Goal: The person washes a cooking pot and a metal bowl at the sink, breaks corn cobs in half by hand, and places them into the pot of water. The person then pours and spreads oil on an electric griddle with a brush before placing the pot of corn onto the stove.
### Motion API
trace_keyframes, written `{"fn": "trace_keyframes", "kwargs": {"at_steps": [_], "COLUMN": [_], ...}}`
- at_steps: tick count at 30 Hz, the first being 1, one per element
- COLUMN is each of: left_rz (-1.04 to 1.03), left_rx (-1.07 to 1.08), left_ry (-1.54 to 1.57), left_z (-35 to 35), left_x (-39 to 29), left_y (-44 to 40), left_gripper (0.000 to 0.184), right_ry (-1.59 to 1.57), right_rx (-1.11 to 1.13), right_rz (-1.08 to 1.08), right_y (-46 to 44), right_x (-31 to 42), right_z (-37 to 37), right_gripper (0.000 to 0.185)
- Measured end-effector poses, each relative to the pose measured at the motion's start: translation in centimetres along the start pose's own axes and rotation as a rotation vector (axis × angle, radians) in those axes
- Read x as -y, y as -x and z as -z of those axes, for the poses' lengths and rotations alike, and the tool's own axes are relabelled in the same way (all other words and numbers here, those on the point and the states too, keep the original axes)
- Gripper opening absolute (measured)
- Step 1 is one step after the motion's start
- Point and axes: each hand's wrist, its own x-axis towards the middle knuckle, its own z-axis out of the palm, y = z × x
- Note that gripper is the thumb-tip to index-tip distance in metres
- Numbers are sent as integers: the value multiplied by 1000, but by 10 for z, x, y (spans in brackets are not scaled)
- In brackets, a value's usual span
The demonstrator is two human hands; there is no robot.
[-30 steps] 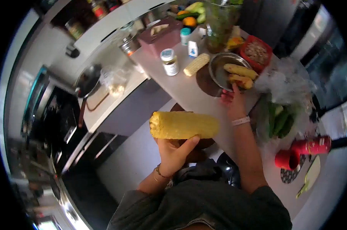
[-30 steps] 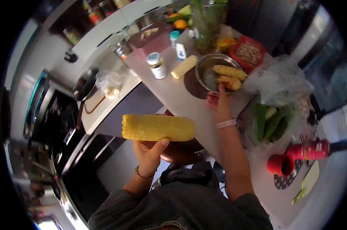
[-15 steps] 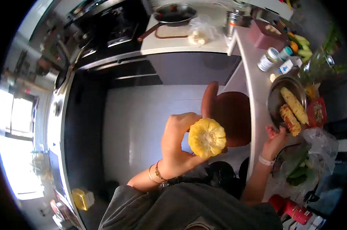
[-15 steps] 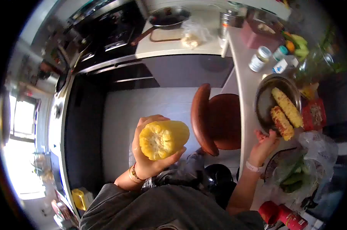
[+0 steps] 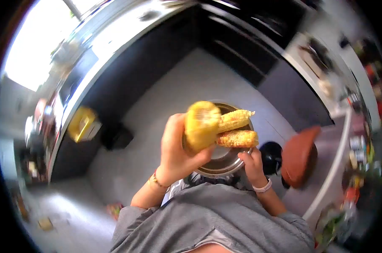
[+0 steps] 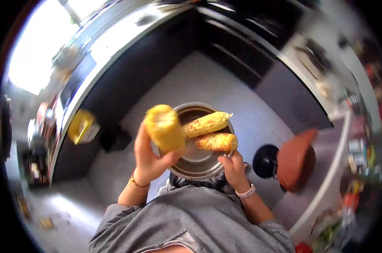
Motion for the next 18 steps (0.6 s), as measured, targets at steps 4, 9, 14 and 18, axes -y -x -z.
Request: {"fn": "trace_keyframes", "kwargs": {"at_steps": [4,9,14,18], "left_rz": [78,252,571,751], "left_rx": [-98,-403,-493,-227], "left_ry": [-328,-524,-469,-302], "left_z": [74,126,185,267], "left_x": [50,74,89,142], "left_y": [68,136,172,174], "left_gripper": [60,83,78,79], "right_ry": [98,335,561,785], "right_rx": [399,783,1118,1323], "right_rz": [115,55,139,193], "right_y": [-35,-54,-80,-125], "right_x": [-8,4,-32,-28], "right_z": [-115,-235,-310,-407], "right_gripper": [32,27,34,35]}}
